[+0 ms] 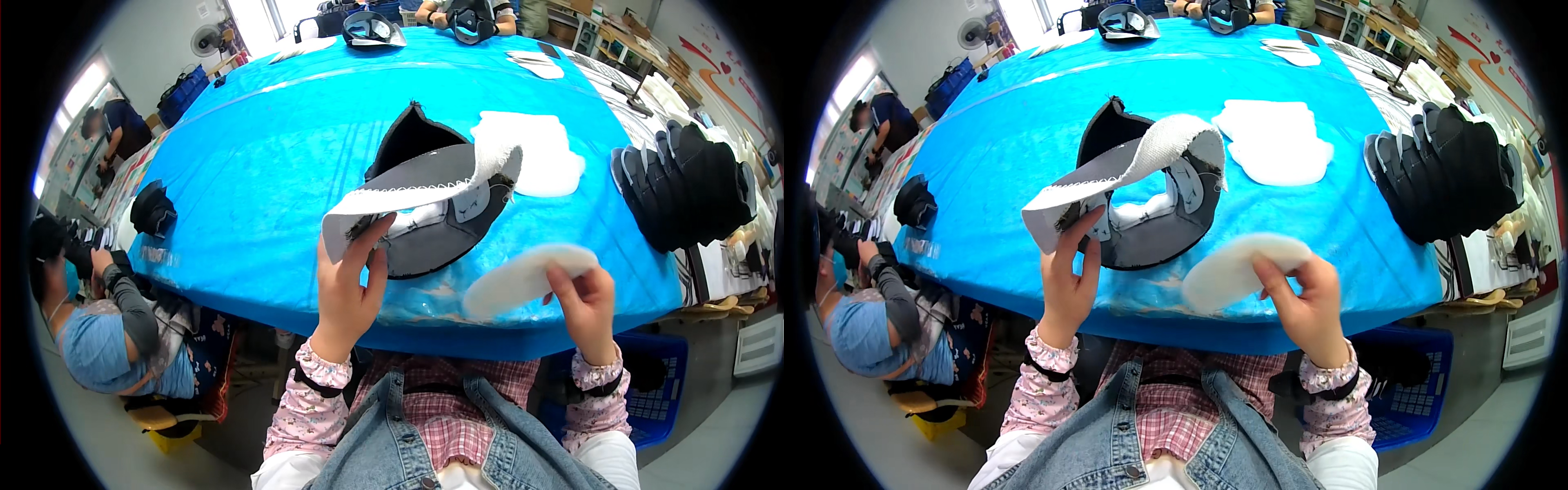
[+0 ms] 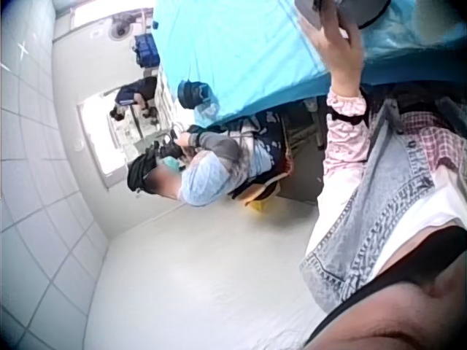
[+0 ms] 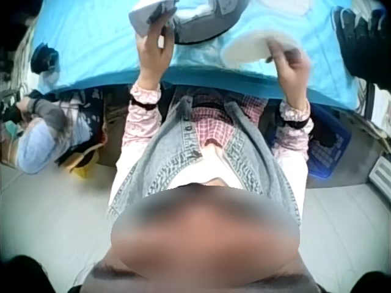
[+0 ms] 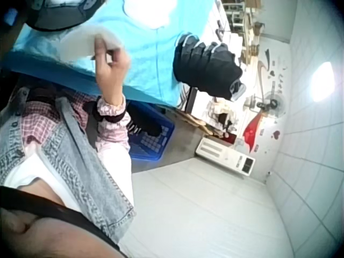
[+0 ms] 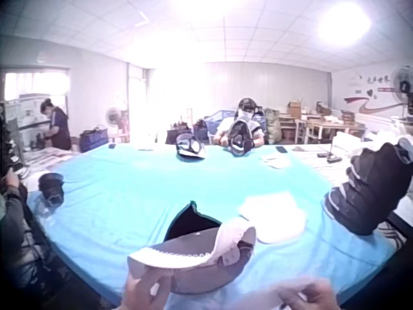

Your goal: The person picks up a black shoe upper and a white foam padding piece from a table, inserts the padding into the heel area of the upper, and presses the internal layers together by hand before placing the item onto a stack.

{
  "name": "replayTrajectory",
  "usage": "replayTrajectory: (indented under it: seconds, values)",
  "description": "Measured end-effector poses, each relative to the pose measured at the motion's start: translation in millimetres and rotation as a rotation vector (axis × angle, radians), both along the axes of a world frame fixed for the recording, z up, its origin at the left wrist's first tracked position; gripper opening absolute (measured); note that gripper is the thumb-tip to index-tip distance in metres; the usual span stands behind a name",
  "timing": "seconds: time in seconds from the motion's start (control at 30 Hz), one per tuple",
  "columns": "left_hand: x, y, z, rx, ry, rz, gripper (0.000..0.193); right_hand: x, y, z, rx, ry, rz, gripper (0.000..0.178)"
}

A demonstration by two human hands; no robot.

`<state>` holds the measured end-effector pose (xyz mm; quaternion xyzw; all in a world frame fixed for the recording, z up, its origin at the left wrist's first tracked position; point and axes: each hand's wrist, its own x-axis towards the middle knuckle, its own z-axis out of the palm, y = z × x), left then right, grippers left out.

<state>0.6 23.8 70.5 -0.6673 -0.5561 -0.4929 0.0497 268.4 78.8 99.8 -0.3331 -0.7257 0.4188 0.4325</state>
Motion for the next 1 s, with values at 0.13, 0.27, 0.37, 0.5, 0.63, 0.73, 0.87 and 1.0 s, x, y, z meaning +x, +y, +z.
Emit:
replayTrajectory:
  seconds: [0.13,0.27,0.37,0.5,0.63,0.73,0.87,1.0]
  values:
    - [0.4,3.1,-1.4,-0.084,-0.016,-0.038,0.036,-34.4,7.4,-7.8,-0.543,0.272,0.246,0.024]
    - [-2.2,5.2,-3.9,-0.152,-0.237,-0.290,0.052,-55.8,25.2,-23.9,-0.939,0.468,0.336,0.028]
    - [-3.2,11.5,-0.2,-0.201,-0.309,-0.430,0.067,-64.7,34.3,-25.2,-0.978,0.585,0.378,0.031]
    - [-2.9,14.9,0.6,-0.279,-0.322,-0.422,0.089,-83.0,29.2,-16.7,-0.787,0.438,0.299,0.031]
    - [1.2,17.4,0.0,-0.366,-0.377,-0.404,0.101,-90.4,23.6,-16.7,-0.169,0.122,0.156,0.030]
    - [-1.3,15.9,-2.1,-0.393,-0.566,-0.589,0.099,-95.1,17.9,-14.6,0.181,0.004,0.091,0.027]
    - [-2.2,13.3,4.6,-0.368,-0.778,-0.525,0.076,-91.6,10.5,-10.1,0.266,-0.015,0.176,0.031]
    - [-2.1,14.0,3.3,-0.415,-0.708,-0.513,0.051,-86.2,7.0,-4.8,0.342,0.150,0.313,0.037]
